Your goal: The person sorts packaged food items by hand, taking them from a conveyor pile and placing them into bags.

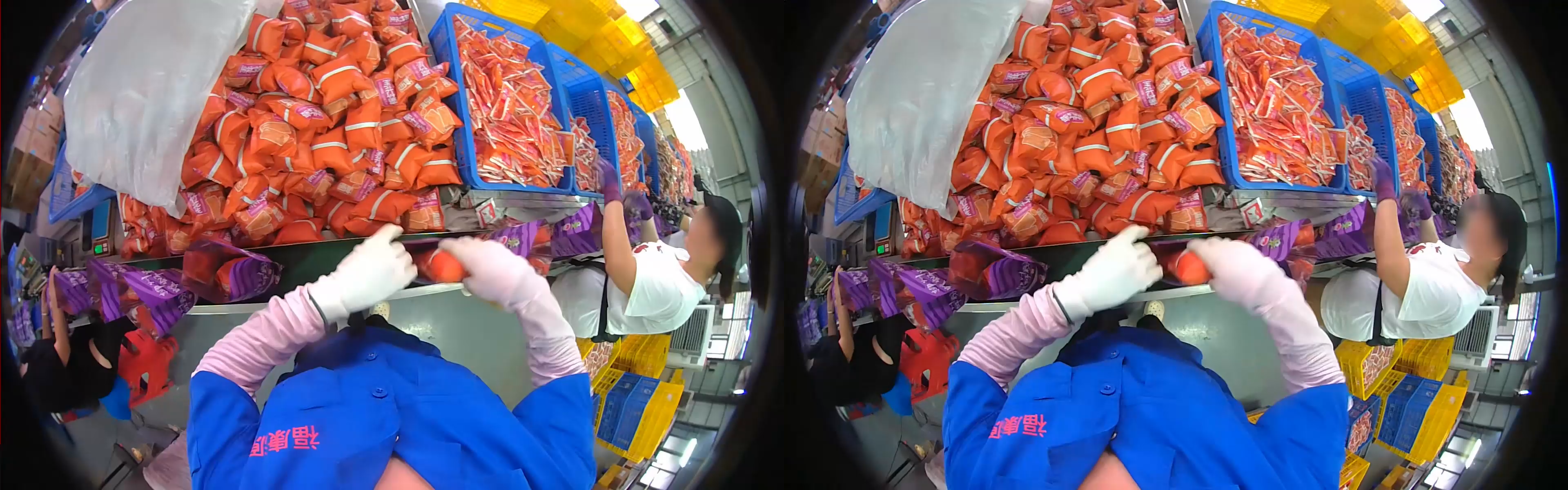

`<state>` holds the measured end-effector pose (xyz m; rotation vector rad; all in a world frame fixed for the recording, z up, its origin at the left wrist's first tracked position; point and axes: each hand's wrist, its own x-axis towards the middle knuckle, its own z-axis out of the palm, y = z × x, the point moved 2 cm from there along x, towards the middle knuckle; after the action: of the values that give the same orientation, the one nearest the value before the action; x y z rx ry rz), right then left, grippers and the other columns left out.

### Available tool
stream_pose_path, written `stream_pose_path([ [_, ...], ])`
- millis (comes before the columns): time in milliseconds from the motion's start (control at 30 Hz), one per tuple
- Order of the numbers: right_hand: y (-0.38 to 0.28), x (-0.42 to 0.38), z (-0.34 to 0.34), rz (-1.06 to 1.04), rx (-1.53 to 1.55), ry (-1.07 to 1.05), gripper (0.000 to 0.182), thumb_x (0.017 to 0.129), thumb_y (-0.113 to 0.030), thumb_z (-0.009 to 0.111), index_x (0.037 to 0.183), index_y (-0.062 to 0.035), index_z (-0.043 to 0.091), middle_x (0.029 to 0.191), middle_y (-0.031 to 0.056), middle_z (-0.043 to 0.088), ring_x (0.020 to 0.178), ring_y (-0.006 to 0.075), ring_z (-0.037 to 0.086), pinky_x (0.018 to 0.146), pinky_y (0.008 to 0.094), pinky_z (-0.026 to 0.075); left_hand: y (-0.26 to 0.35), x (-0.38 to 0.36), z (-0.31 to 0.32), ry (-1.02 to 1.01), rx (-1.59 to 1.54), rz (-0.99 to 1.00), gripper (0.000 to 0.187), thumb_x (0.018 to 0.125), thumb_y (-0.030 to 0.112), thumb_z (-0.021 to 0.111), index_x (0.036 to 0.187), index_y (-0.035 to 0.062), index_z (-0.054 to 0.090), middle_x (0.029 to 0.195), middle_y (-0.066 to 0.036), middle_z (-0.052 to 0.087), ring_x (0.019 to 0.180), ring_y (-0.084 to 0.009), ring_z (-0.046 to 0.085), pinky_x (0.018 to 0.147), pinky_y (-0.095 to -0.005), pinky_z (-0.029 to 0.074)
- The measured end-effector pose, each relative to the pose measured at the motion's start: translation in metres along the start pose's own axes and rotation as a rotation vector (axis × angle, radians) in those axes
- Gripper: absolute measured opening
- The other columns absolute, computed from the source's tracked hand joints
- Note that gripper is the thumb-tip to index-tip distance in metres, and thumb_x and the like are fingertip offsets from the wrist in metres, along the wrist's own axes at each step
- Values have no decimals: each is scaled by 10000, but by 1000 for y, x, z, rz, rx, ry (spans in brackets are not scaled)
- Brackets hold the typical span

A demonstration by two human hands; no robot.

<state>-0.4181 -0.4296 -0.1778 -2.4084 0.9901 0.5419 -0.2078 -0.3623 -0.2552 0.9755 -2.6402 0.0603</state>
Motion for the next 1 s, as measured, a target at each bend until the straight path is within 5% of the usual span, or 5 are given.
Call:
stream_pose_path([
  [400,-111,147,51,20,121,-699,238,919,-223,594,935,-71,776,950,200,765,914,363,747,820,471,588,4,-81,-39,162,-173,-190,35,782,159,638,761,140,618,744,-16,567,801,-206,623,1096,-497,460],
  [467,-110,132,0,-335,-15,-64,248,861,-239,618,962,-84,782,951,204,748,877,366,727,823,462,585,3,-102,-48,39,-141,-270,15,781,156,638,781,144,631,754,-16,576,822,-205,637,1113,-514,450],
  [533,-79,153,-26,-49,325,470,275,868,-206,686,1107,-87,749,984,178,756,943,336,744,837,444,586,5,-112,-52,24,-125,-292,26,778,154,641,800,144,652,762,-18,589,873,-196,663,1120,-525,444],
  [700,34,263,125,357,14,277,1096,655,-572,861,1559,-139,419,1285,320,639,1197,409,663,1036,491,528,-1,-110,-55,26,-79,-380,108,710,150,742,803,130,690,807,-17,666,886,-213,673,1077,-532,458],
  [1000,-37,43,-14,-204,724,1048,801,777,-136,855,1488,-37,501,1421,203,605,1315,282,607,1109,385,472,58,25,-12,147,-242,71,285,835,230,655,1075,91,724,1137,-48,699,1241,-239,601,1113,-468,441],
])
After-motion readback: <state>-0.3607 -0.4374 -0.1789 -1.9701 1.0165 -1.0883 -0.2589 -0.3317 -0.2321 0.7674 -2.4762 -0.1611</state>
